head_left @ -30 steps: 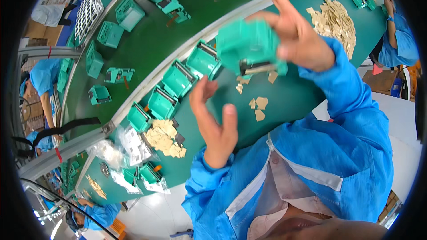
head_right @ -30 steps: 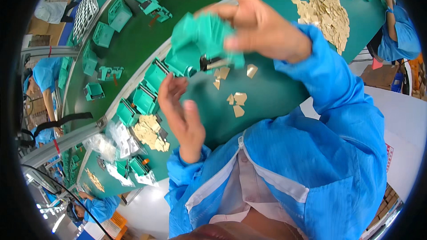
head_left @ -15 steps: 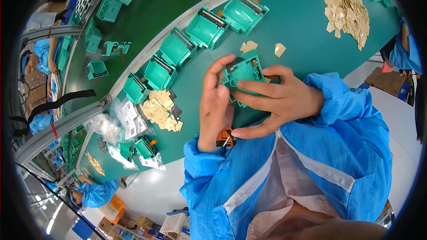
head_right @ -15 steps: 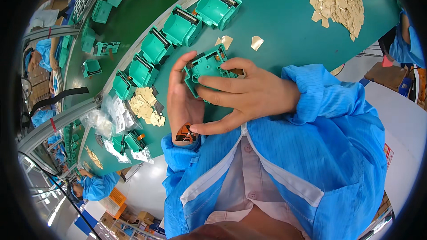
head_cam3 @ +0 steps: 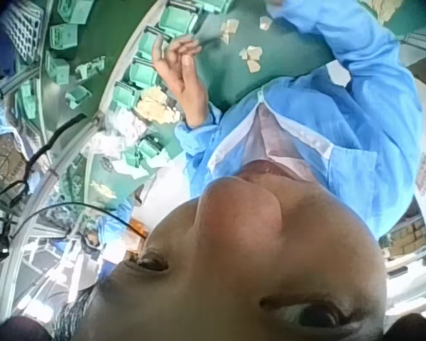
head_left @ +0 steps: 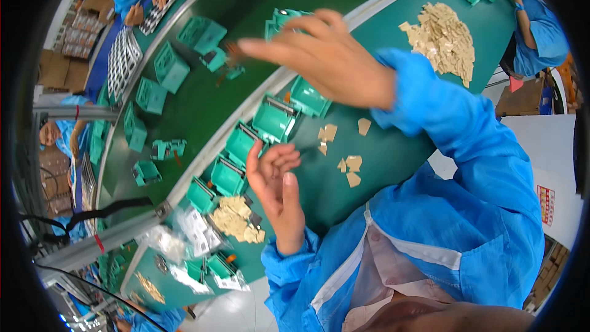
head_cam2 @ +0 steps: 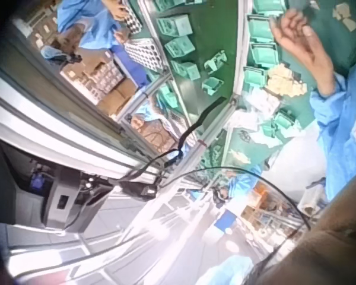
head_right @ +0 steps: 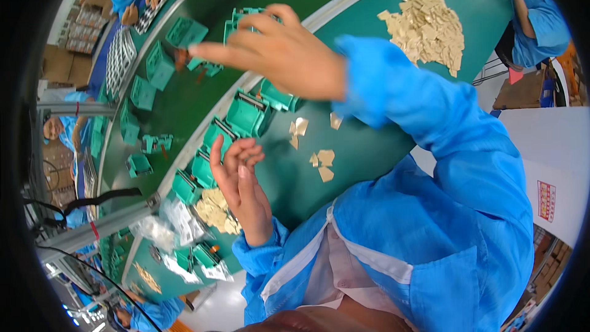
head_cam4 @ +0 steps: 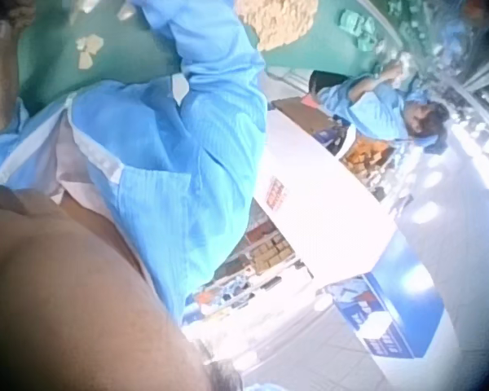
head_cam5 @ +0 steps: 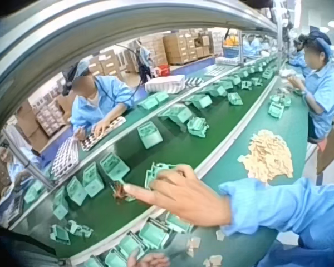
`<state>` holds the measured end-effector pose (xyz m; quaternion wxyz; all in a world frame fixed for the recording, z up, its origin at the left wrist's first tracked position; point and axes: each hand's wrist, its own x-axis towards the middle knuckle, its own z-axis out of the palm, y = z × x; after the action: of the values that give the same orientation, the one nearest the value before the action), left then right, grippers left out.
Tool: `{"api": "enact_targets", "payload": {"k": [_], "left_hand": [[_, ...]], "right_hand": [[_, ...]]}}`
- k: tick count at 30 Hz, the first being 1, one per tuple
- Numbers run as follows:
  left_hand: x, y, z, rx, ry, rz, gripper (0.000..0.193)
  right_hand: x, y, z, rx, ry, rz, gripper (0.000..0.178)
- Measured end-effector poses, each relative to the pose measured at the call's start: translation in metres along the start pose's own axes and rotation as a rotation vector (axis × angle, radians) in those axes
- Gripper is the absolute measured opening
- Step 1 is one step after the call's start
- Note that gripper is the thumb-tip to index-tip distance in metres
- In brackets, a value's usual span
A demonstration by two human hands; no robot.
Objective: The person assembles small green plastic housing components with internal electronic modules by hand on an assembly line.
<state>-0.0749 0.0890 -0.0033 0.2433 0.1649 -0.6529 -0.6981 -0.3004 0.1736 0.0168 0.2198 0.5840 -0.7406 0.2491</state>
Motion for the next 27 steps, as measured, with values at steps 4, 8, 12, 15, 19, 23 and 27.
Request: {"api": "enact_targets", "payload": {"k": [4, 8, 12, 15, 19, 23, 27], "left_hand": [[-0.005, -0.003, 0.0, -0.022, -0.03, 0.008, 0.055], [-0.007, -0.007, -0.004, 0.031, -0.008, -0.039, 0.052], [-0.014, -0.009, -0.023, 0.064, 0.069, -0.077, 0.051], [-0.015, -0.009, -0.026, 0.041, 0.07, -0.083, 0.052], [-0.017, -0.011, -0.023, -0.003, 0.061, -0.101, 0.055], [-0.018, -0.011, -0.02, -0.036, 0.037, -0.145, 0.061], [-0.021, -0.018, -0.024, -0.008, 0.031, -0.19, 0.063]], "right_hand": [[0.053, 0.043, 0.072, -0.179, -0.245, 0.134, 0.096], [0.057, 0.048, 0.118, -0.167, -0.383, 0.126, 0.093], [0.072, 0.054, 0.098, 0.172, -0.068, 0.298, 0.083], [0.065, 0.128, 0.084, -0.077, 0.201, 0.507, 0.081], [0.014, 0.235, 0.093, -0.65, 0.263, 0.798, 0.069], [-0.033, 0.302, 0.083, 0.093, 0.243, 0.691, 0.114], [-0.027, 0.259, 0.089, -0.042, 0.081, 0.871, 0.119]]}}
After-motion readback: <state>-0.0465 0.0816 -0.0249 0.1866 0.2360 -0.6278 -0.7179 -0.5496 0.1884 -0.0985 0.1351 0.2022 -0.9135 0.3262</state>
